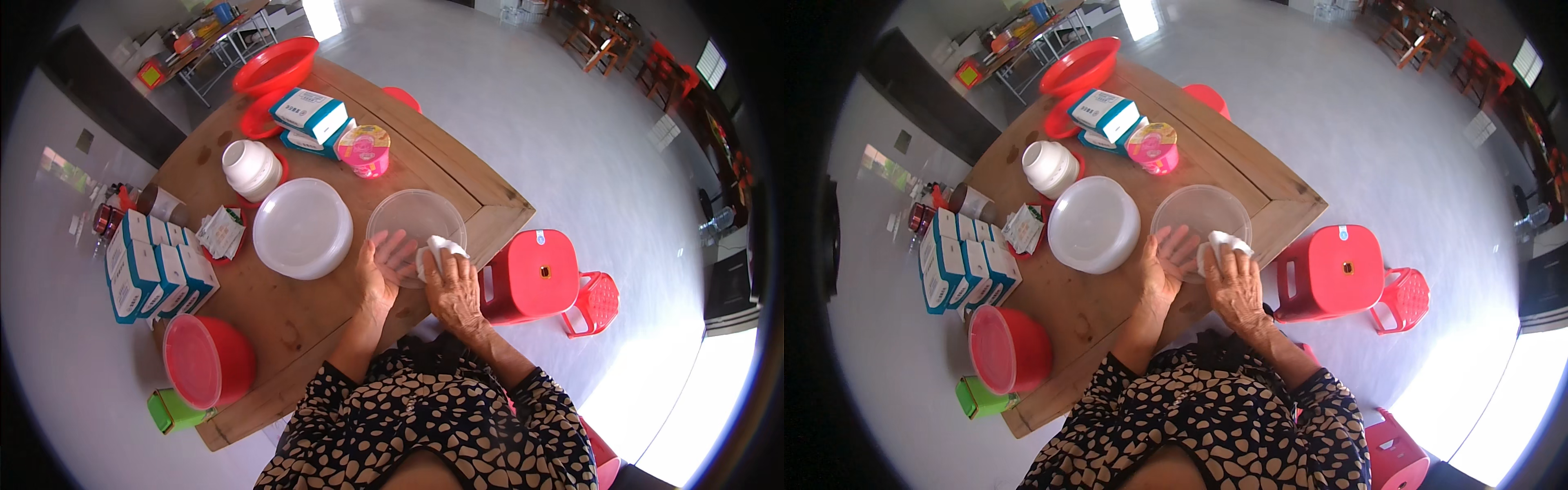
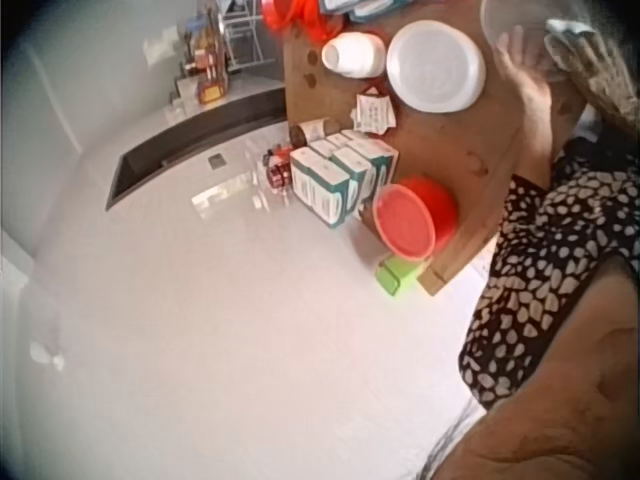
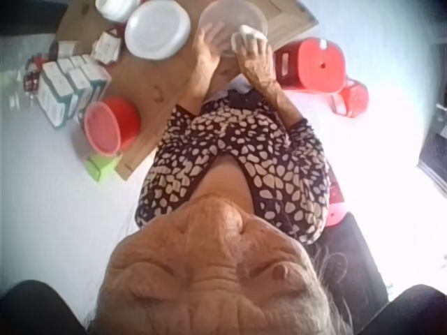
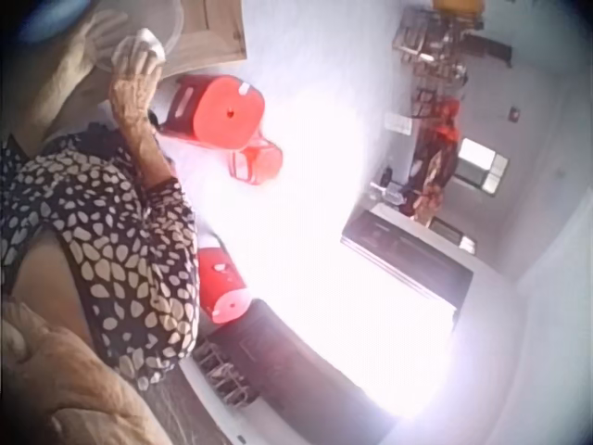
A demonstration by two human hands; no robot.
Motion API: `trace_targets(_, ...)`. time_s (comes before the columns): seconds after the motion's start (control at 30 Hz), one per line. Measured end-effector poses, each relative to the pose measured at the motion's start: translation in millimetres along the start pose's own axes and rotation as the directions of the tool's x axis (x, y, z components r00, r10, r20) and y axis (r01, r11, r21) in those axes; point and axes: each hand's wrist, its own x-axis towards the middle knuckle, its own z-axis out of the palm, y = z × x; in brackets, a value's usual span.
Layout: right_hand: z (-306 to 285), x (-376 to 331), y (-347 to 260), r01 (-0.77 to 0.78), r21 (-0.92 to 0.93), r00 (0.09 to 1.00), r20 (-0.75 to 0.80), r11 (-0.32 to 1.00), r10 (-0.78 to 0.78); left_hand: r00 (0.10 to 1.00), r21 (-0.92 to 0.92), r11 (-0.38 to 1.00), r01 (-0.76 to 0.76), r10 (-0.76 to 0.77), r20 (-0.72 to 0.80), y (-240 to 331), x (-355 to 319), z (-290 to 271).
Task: The person wipes the inside and outside of a clear plastic container lid with a white cloth. They repeatedly lift the lid to wipe the surface underneath and then wipe the lid again. The person also briefly handles a pink container and a white bowl on the table.
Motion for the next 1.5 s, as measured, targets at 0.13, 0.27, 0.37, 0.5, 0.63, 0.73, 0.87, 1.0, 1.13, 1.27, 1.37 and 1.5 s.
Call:
trace_targets(0.13, 10.4, 25.6, -11.0, 0.202, 0.187, 0.977, 0.031, 0.961, -0.211, 0.999, -0.066, 0.998, 0.007, -0.005, 0.036, -8.7, 6.6, -15.9)
trace_targets(0.27, 16.0, 64.6, -20.5, 0.252, 0.346, 0.960, 0.027, 0.904, -0.278, 0.996, -0.127, 0.988, 0.087, -0.084, 0.028, -0.5, 1.7, -6.8)
trace_targets(0.37, 33.8, 85.9, -18.4, 0.220, 0.320, 0.968, 0.044, 0.922, -0.246, 0.996, -0.240, 0.967, 0.085, -0.090, -0.009, 5.1, -7.9, 8.7)
trace_targets(0.5, 52.8, 104.7, 0.5, 0.105, 0.205, 0.993, 0.035, 0.973, -0.114, 0.999, -0.029, 0.998, -0.051, 0.051, -0.014, -12.2, 7.0, -4.4)
trace_targets(0.63, 64.9, 109.2, 36.0, -0.046, 0.143, 0.999, 0.029, 0.989, 0.042, 0.997, 0.026, 0.996, -0.082, 0.082, 0.015, -16.4, 6.8, -8.3)
trace_targets(0.73, 64.5, 113.6, 42.4, -0.127, 0.104, 0.989, 0.094, 0.986, 0.118, 0.997, 0.051, 0.995, -0.083, 0.083, 0.006, -13.4, 6.2, -3.3)
trace_targets(0.87, 54.8, 100.0, 22.0, 0.118, 0.115, 0.990, 0.058, 0.986, -0.125, 0.998, 0.037, 0.997, -0.069, 0.070, -0.006, -15.1, 9.1, -8.7)
trace_targets(1.0, 31.6, 69.8, -0.8, 0.301, 0.303, 0.942, 0.054, 0.904, -0.332, 0.987, -0.125, 0.988, -0.086, 0.068, -0.143, -17.1, 11.2, -4.3)
trace_targets(1.13, 9.4, 55.1, 4.7, 0.382, 0.407, 0.892, 0.074, 0.830, -0.446, 0.996, -0.146, 0.988, -0.048, 0.037, -0.079, -18.1, 12.6, -11.7)
trace_targets(1.27, 12.0, 56.3, 27.6, 0.312, 0.368, 0.914, 0.137, 0.876, -0.383, 0.995, -0.060, 0.994, -0.093, 0.091, -0.039, -20.3, 11.5, -11.7)
trace_targets(1.37, 18.8, 60.3, 52.8, 0.314, 0.320, 0.928, 0.095, 0.894, -0.360, 0.995, -0.003, 0.995, -0.104, 0.104, -0.011, -20.3, 6.4, -9.9)
trace_targets(1.5, 23.5, 70.1, 81.8, 0.268, 0.349, 0.931, 0.145, 0.898, -0.335, 0.994, 0.007, 0.994, -0.112, 0.112, -0.001, -18.5, 2.7, -4.0)
